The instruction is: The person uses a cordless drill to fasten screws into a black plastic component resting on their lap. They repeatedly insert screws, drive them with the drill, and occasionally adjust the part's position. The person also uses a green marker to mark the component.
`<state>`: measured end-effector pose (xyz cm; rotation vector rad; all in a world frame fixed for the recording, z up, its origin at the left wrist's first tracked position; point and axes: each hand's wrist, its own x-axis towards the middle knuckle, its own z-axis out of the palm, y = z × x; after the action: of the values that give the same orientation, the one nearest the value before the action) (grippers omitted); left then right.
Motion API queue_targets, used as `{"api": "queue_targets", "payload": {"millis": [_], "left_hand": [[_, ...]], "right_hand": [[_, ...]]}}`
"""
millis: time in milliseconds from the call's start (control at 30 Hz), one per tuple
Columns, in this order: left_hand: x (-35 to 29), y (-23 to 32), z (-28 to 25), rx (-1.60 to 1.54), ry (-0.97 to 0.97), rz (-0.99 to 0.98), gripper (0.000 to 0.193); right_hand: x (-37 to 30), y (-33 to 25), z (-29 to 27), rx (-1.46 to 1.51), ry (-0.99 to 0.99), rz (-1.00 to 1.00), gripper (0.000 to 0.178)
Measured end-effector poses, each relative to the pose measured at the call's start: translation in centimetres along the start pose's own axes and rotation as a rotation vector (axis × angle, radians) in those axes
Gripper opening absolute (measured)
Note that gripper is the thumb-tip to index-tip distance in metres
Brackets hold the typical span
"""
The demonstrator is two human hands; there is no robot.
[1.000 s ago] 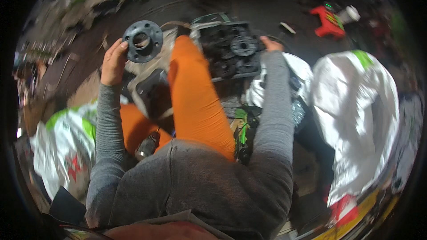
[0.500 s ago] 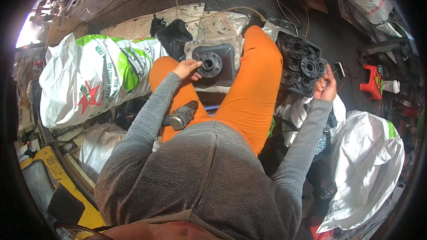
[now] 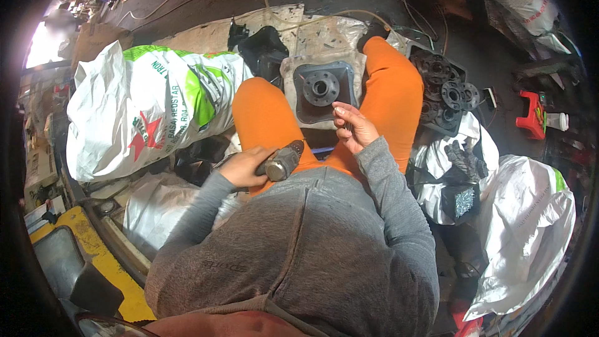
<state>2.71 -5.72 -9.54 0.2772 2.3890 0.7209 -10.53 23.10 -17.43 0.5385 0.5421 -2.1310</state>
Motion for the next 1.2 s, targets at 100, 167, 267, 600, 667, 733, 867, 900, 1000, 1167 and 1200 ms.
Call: {"api": "queue_targets", "payload": {"millis": [100, 167, 267, 600, 667, 733, 867, 900, 1000, 1167, 1200], "left_hand": [[1.5, 2.1, 2.7, 0.107, 0.121, -0.217, 0.065], [0.9, 0.5, 2.0, -0.024, 0.223, -0.114, 0.066], [-0.6, 2.0, -2.2, -0.442, 0.347, -0.059, 0.052], [-0.6, 4.7, -6.4, -0.477, 0.456, 0.050, 0.044], [0.1, 4.9, -6.6, -0.384, 0.450, 0.094, 0.046], [0.6, 5.3, -6.8, -0.339, 0.449, 0.114, 0.047], [0.7, 5.3, -6.7, -0.524, 0.383, -0.020, 0.047], [0.7, 5.3, -6.7, -0.525, 0.369, -0.031, 0.046], [0.8, 4.9, -6.6, -0.438, 0.364, 0.007, 0.048], [1.5, 5.6, -7.7, -0.255, 0.407, 0.148, 0.054], [1.6, 5.8, -7.8, -0.214, 0.407, 0.143, 0.055]], "right_hand": [[1.3, 1.5, 0.7, 0.039, -0.044, 0.053, 0.021], [2.1, 1.9, 0.9, 0.056, -0.079, 0.050, 0.019], [1.9, 1.1, 0.3, 0.064, -0.040, 0.050, 0.018], [1.9, 1.2, 1.1, 0.206, -0.191, 0.115, 0.019], [1.9, 1.0, 1.1, 0.219, -0.226, 0.108, 0.018], [1.9, 1.0, 1.2, 0.181, -0.178, 0.086, 0.017], [1.9, 1.0, 1.4, 0.129, -0.119, 0.073, 0.018], [1.8, 1.0, 1.5, 0.115, -0.106, 0.080, 0.018], [1.8, 0.9, 1.9, 0.063, -0.045, 0.081, 0.018], [2.2, 1.4, 1.9, 0.060, 0.007, 0.096, 0.017], [2.4, 1.6, 2.0, 0.077, 0.009, 0.107, 0.017]]}}
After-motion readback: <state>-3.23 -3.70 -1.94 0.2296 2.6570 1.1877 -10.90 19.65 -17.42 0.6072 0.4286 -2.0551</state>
